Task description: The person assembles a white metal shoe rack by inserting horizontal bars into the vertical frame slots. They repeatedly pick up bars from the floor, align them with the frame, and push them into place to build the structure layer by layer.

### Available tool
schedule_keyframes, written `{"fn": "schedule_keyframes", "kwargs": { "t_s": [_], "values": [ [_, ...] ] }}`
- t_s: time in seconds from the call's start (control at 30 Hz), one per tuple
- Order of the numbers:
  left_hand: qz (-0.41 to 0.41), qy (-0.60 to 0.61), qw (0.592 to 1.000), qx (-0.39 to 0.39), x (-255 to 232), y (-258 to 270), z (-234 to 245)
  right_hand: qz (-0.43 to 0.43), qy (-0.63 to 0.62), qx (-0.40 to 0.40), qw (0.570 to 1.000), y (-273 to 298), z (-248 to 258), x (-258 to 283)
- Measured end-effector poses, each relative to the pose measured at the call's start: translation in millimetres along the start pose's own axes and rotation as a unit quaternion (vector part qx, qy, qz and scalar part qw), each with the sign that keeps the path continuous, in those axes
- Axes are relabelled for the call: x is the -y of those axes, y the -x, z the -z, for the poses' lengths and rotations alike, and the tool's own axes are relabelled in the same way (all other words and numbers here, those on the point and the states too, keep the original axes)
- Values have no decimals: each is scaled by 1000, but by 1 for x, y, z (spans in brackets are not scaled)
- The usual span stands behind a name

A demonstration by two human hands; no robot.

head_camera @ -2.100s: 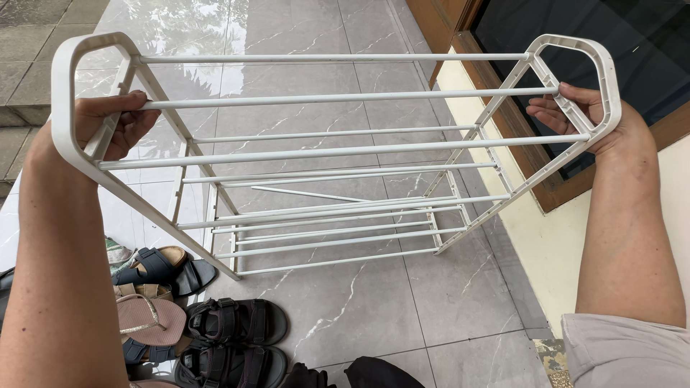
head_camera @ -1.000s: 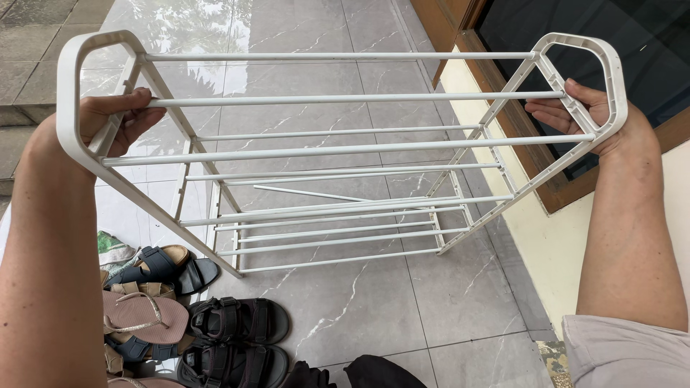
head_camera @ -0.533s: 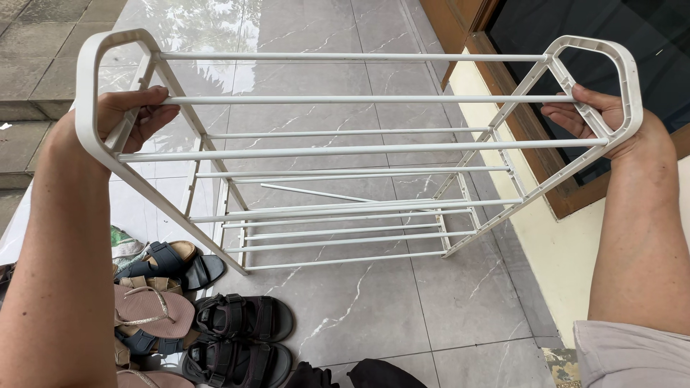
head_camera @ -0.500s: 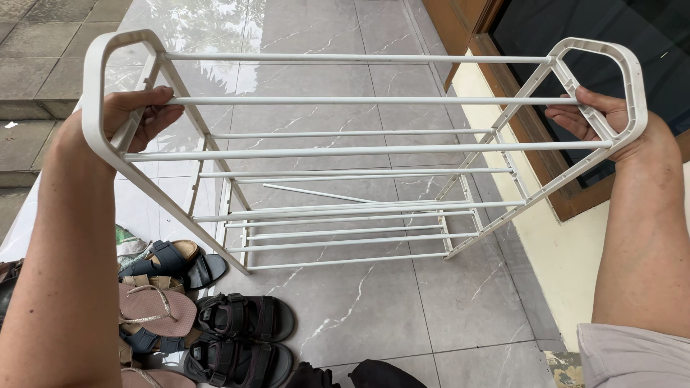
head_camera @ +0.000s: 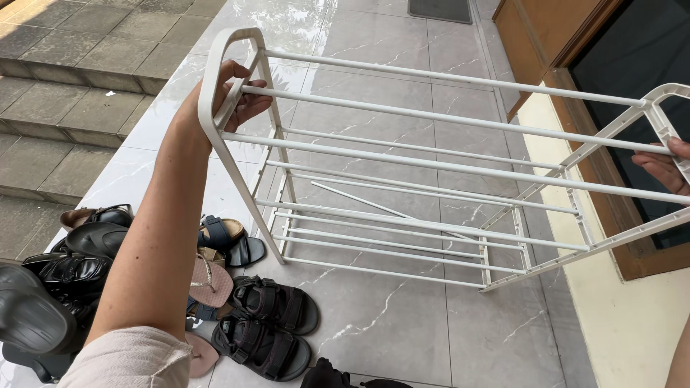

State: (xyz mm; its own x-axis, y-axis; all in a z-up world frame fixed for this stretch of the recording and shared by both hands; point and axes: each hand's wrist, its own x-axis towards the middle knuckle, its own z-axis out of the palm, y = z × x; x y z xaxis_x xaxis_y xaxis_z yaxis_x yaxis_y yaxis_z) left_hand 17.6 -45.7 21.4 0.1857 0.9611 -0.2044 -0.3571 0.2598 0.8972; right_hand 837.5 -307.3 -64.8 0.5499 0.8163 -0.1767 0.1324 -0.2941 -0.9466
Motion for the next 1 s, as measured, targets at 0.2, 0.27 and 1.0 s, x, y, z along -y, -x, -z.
{"fn": "schedule_keyframes", "kwargs": {
  "t_s": [0.2, 0.27, 1.0],
  "values": [
    [4, -108, 994, 34, 3, -20, 16, -9, -38, 23, 999, 10, -17, 30],
    [11, -127, 991, 44, 8, -30, 19, 41, -117, 7, 992, 41, -36, 38],
    [29, -112, 991, 67, 13, -64, 42, 85, -295, -49, 951, 126, -102, 95]
  ]
}}
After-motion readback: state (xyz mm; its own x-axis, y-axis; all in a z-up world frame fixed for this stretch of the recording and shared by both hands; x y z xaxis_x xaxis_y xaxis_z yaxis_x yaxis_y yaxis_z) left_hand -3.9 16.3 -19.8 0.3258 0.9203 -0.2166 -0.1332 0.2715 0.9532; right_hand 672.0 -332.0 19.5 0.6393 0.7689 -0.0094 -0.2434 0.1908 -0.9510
